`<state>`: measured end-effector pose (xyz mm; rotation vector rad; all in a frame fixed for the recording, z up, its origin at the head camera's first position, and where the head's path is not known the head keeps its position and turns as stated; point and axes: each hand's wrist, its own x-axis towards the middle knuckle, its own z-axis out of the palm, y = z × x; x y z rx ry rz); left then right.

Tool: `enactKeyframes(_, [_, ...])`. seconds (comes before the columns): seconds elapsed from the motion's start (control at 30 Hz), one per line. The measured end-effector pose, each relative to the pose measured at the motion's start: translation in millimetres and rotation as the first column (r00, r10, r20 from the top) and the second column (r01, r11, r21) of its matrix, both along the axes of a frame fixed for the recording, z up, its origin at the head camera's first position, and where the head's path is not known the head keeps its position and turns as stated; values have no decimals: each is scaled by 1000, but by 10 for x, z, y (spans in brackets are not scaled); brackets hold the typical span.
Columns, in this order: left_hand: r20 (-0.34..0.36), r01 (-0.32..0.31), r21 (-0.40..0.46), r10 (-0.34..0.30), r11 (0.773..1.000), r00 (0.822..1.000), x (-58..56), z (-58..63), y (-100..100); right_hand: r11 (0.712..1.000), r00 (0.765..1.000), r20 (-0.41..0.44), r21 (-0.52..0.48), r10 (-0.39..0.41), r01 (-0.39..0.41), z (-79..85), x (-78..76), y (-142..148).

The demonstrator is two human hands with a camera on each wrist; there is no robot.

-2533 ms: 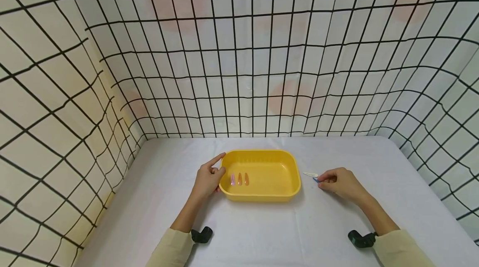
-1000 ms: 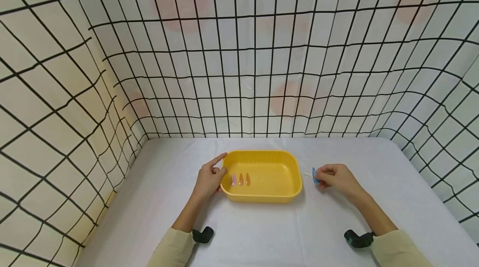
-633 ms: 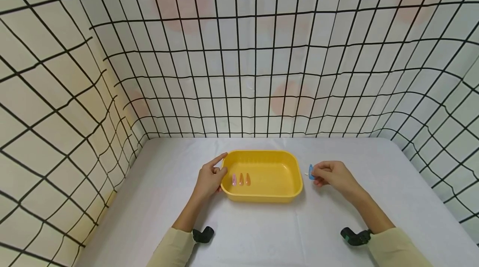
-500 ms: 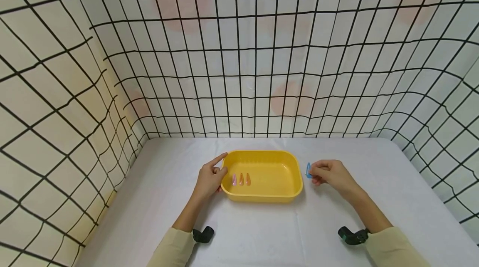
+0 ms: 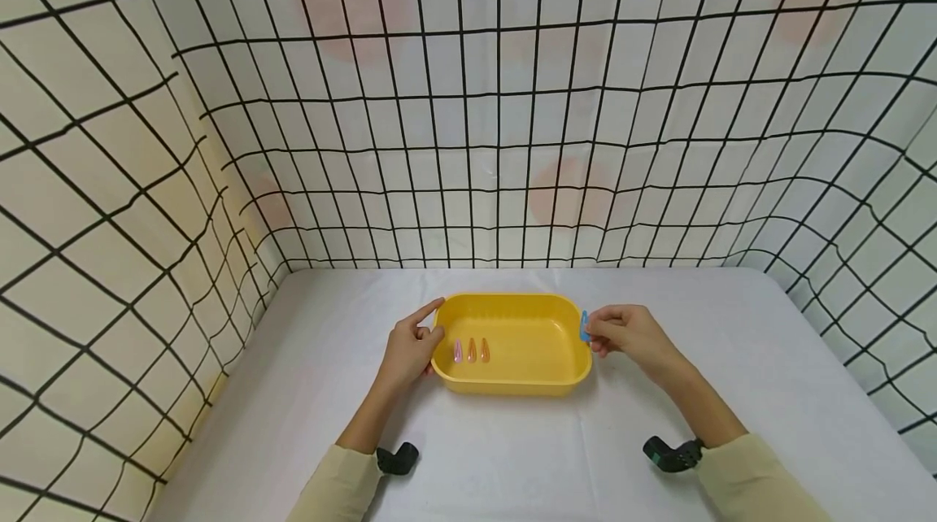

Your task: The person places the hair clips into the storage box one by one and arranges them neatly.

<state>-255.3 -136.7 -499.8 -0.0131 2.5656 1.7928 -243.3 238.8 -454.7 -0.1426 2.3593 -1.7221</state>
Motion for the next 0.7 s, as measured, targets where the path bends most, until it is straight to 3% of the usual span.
enactKeyframes(0.7, [-3,4,4,-4,1000,1000,0,-15,-4,998,998,46,-35,47,-45,35,-86,-488])
